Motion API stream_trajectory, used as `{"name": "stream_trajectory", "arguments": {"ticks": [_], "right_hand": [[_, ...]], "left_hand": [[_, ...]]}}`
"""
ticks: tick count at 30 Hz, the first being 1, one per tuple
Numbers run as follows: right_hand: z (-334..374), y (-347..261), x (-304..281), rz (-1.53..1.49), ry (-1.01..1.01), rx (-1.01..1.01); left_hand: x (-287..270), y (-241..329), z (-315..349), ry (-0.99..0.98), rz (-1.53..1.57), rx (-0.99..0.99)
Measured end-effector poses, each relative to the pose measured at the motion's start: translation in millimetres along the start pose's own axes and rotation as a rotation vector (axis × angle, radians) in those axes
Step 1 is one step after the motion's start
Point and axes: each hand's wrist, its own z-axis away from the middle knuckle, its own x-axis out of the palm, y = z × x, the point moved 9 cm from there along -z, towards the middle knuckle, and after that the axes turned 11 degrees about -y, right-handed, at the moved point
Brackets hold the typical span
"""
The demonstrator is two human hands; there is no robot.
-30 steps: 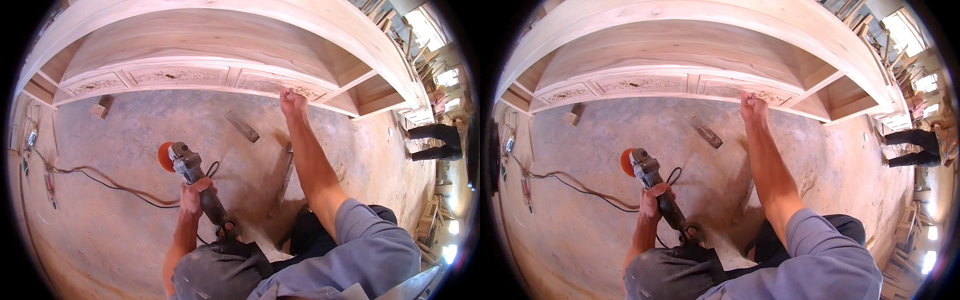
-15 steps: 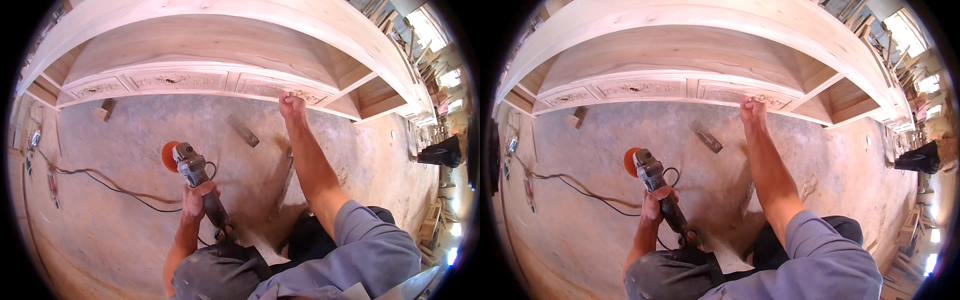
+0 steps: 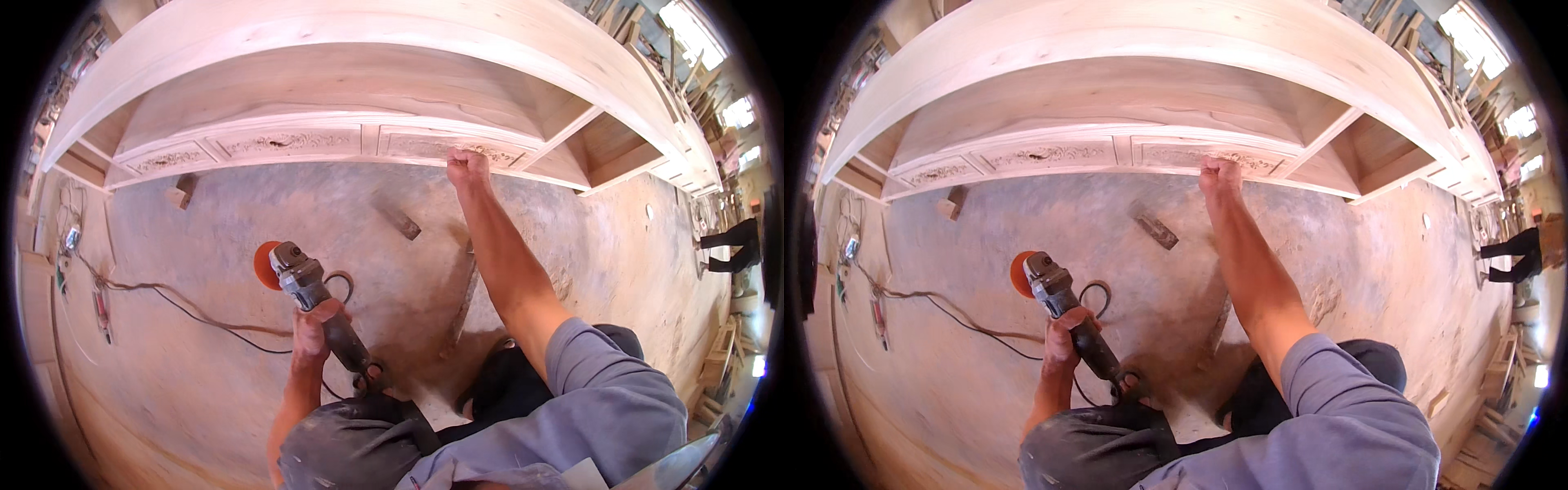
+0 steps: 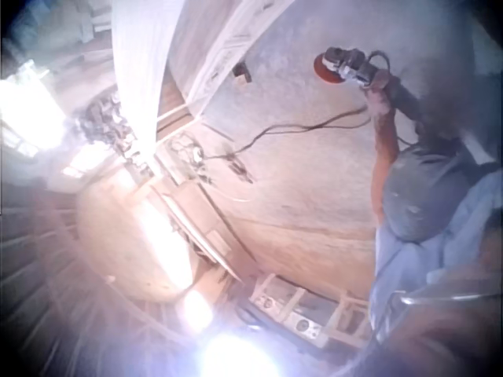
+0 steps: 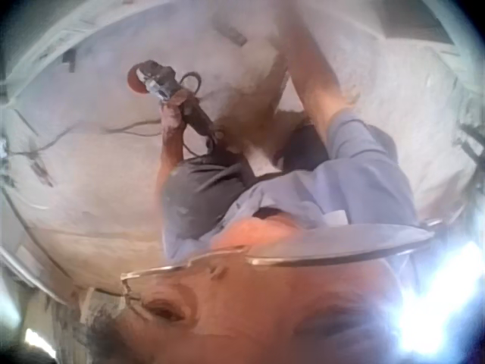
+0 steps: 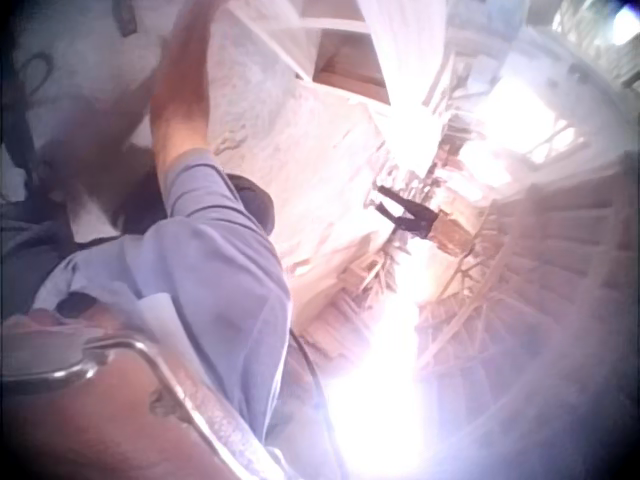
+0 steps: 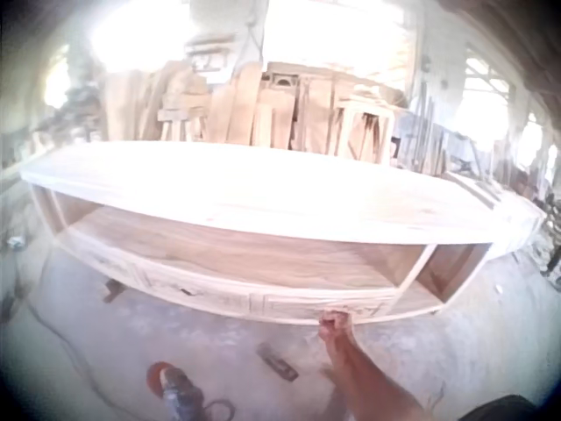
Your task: The person uses an angle grinder to sand the carved edges of a wooden cabinet. They also use a hammer to tap the wood and a chisel to clean the carved details.
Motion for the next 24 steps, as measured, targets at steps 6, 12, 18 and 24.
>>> {"name": "stream_trajectory", "arguments": {"ticks": [6,12,18,24], "right_hand": [[39.9,3.3,13.6,0.113,-0.212,0.013],[173.7,75.0,-18.3,1.147,-0.68,0.257],[358.4,137.8,-27.8,1.395,-0.622,0.827],[364.2,152.7,-48.0,0.923,-0.568,1.004]], "left_hand": [[5.9,1.8,-10.9,0.119,-0.071,-0.066],[-5.2,-22.4,-59.8,0.245,-0.15,-0.025],[13.6,-35.2,-69.7,0.29,-0.253,-0.04],[25.9,-51.1,-68.3,0.084,0.175,-0.152]]}}
